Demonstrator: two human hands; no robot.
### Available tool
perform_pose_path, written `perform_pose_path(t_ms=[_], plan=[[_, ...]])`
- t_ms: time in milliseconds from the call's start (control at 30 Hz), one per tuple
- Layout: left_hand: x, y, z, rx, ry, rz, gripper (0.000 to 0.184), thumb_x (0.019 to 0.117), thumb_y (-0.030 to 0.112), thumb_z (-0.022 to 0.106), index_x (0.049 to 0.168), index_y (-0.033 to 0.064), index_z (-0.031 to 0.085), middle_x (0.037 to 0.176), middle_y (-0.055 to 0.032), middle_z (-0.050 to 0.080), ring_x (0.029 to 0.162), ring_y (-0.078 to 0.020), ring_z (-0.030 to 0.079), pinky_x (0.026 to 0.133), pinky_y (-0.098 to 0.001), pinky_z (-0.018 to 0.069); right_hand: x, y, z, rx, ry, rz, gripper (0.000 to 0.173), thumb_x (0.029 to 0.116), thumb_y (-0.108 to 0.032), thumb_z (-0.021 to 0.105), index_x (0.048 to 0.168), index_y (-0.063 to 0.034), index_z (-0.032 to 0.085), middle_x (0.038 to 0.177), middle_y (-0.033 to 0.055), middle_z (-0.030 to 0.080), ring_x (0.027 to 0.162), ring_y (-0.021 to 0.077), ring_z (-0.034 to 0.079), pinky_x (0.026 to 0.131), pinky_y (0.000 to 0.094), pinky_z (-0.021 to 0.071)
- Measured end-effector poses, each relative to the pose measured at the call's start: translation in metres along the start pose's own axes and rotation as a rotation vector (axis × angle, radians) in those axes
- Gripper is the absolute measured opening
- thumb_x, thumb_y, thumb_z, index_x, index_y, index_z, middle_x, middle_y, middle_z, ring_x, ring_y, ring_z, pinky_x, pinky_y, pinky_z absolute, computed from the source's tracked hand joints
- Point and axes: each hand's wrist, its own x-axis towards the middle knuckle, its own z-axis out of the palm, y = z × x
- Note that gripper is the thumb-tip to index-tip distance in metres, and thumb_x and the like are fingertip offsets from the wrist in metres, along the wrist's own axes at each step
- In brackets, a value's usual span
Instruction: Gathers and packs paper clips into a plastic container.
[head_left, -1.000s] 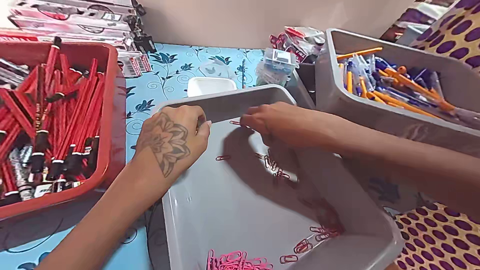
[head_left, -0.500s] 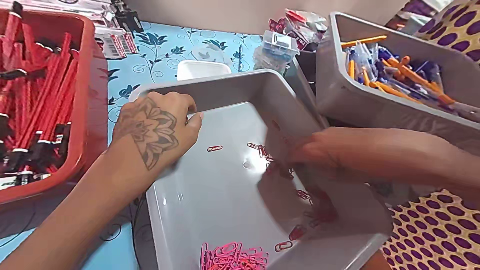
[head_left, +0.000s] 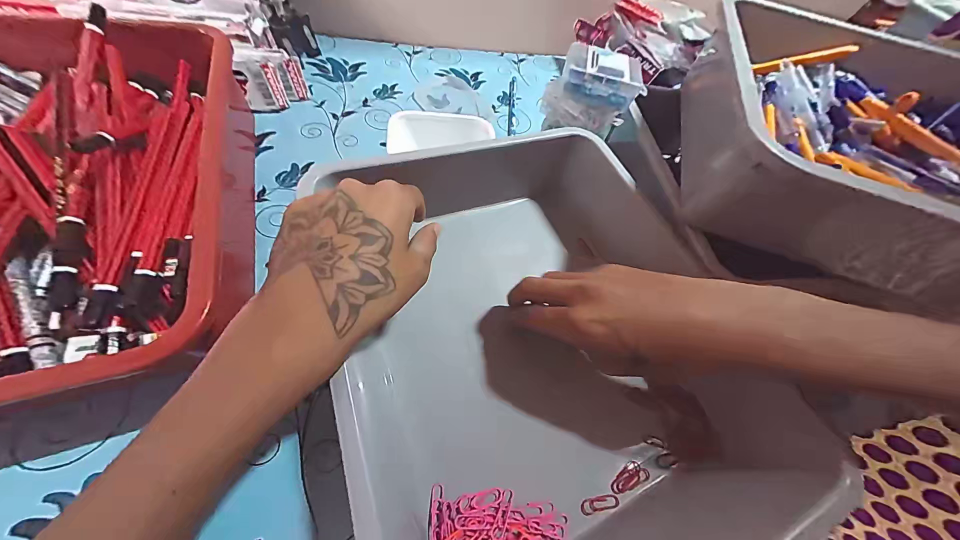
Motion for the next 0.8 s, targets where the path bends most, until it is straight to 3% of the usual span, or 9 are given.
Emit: perform_pose_path(t_ms=[100, 167, 267, 400, 467, 567, 633, 733, 800], plan=[[0.003, 0.002, -0.005, 0.016, -0.076, -0.04, 0.033, 0.1061, 0.033, 0.051, 0.109, 0.0059, 0.07, 0.087, -0.0197, 0.069, 0.082, -0.0427, 0.067, 0.066, -0.063, 0.045, -0.047, 0.002, -0.011, 0.093, -0.045, 0.015, 0.019, 0.076, -0.009, 0.069, 0.094, -0.0124, 0.073, 0.089, 0.0, 0.069, 0.084, 0.0139, 0.069, 0.069, 0.03, 0.0574], [0.004, 0.002, -0.005, 0.022, -0.084, -0.035, 0.034, 0.1055, 0.033, 0.05, 0.108, 0.0044, 0.07, 0.09, -0.0213, 0.069, 0.086, -0.0445, 0.068, 0.069, -0.0654, 0.0451, -0.061, 0.001, -0.016, 0.171, 0.007, 0.076, 0.024, 0.0825, -0.012, 0.058, 0.099, -0.015, 0.075, 0.093, -0.0041, 0.07, 0.089, 0.0077, 0.068, 0.075, 0.0247, 0.0574], [0.003, 0.003, -0.006, 0.032, -0.079, -0.016, 0.036, 0.106, 0.033, 0.05, 0.106, 0.0022, 0.069, 0.089, -0.0238, 0.067, 0.087, -0.0475, 0.066, 0.067, -0.0662, 0.0429, -0.049, -0.001, -0.011, 0.05, 0.113, 0.209, 0.035, 0.0882, -0.008, 0.053, 0.118, -0.0127, 0.071, 0.111, 0.0017, 0.068, 0.097, 0.014, 0.067, 0.077, 0.0288, 0.0573], [0.004, -0.005, -0.001, 0.019, -0.043, 0.026, 0.041, 0.1043, 0.037, 0.047, 0.108, 0.0022, 0.069, 0.086, -0.0248, 0.067, 0.081, -0.049, 0.065, 0.065, -0.0682, 0.0418, -0.02, 0.01, -0.007, 0.084, -0.024, 0.27, 0.073, 0.0765, 0.006, 0.075, 0.145, -0.0042, 0.053, 0.143, 0.0218, 0.052, 0.12, 0.0359, 0.06, 0.092, 0.0419, 0.055], [0.007, -0.013, 0.004, -0.008, -0.043, 0.051, 0.048, 0.1018, 0.042, 0.043, 0.109, 0.0019, 0.069, 0.09, -0.0256, 0.068, 0.083, -0.0501, 0.065, 0.068, -0.0718, 0.0432, -0.015, 0.008, -0.006, 0.041, -0.081, 0.264, 0.069, 0.0746, 0.008, 0.077, 0.14, -0.0012, 0.056, 0.132, 0.0207, 0.056, 0.113, 0.0349, 0.062, 0.084, 0.0408, 0.0556], [0.01, -0.022, 0.011, -0.06, -0.01, 0.056, 0.056, 0.0972, 0.051, 0.039, 0.106, 0.0042, 0.069, 0.088, -0.0229, 0.066, 0.077, -0.0467, 0.063, 0.064, -0.0698, 0.042, -0.032, -0.004, -0.016, 0.03, -0.125, 0.213, 0.019, 0.0777, 0.0, 0.074, 0.094, -0.008, 0.068, 0.086, 0.0045, 0.062, 0.073, 0.018, 0.063, 0.058, 0.0331, 0.0515], [0.01, -0.025, 0.012, -0.077, 0.024, 0.068, 0.055, 0.0979, 0.051, 0.039, 0.106, 0.0056, 0.069, 0.091, -0.0224, 0.068, 0.08, -0.0459, 0.065, 0.064, -0.0681, 0.0435, -0.048, -0.011, -0.02, 0.086, -0.181, 0.153, 0.01, 0.0787, -0.008, 0.073, 0.08, -0.0165, 0.068, 0.076, -0.0036, 0.061, 0.065, 0.0108, 0.061, 0.052, 0.0299, 0.0498], [0.012, -0.023, 0.01, -0.074, 0.037, 0.068, 0.051, 0.0978, 0.05, 0.041, 0.105, 0.0079, 0.069, 0.091, -0.021, 0.067, 0.086, -0.0447, 0.065, 0.067, -0.0669, 0.044, -0.047, -0.023, -0.001, 0.127, 0.017, -0.035, 0.014, 0.0758, -0.015, 0.067, 0.088, -0.0141, 0.073, 0.08, -0.0012, 0.066, 0.072, 0.0136, 0.065, 0.056, 0.0303, 0.0516], [0.015, -0.024, 0.007, -0.056, 0.03, 0.107, 0.048, 0.0986, 0.046, 0.042, 0.104, 0.0071, 0.069, 0.087, -0.0194, 0.065, 0.082, -0.0421, 0.064, 0.065, -0.0639, 0.0427, -0.038, -0.038, 0.009, 0.233, 0.009, -0.108, 0.022, 0.0875, -0.019, 0.064, 0.107, -0.0116, 0.072, 0.095, 0.0036, 0.068, 0.085, 0.0176, 0.067, 0.066, 0.0309, 0.0544]])
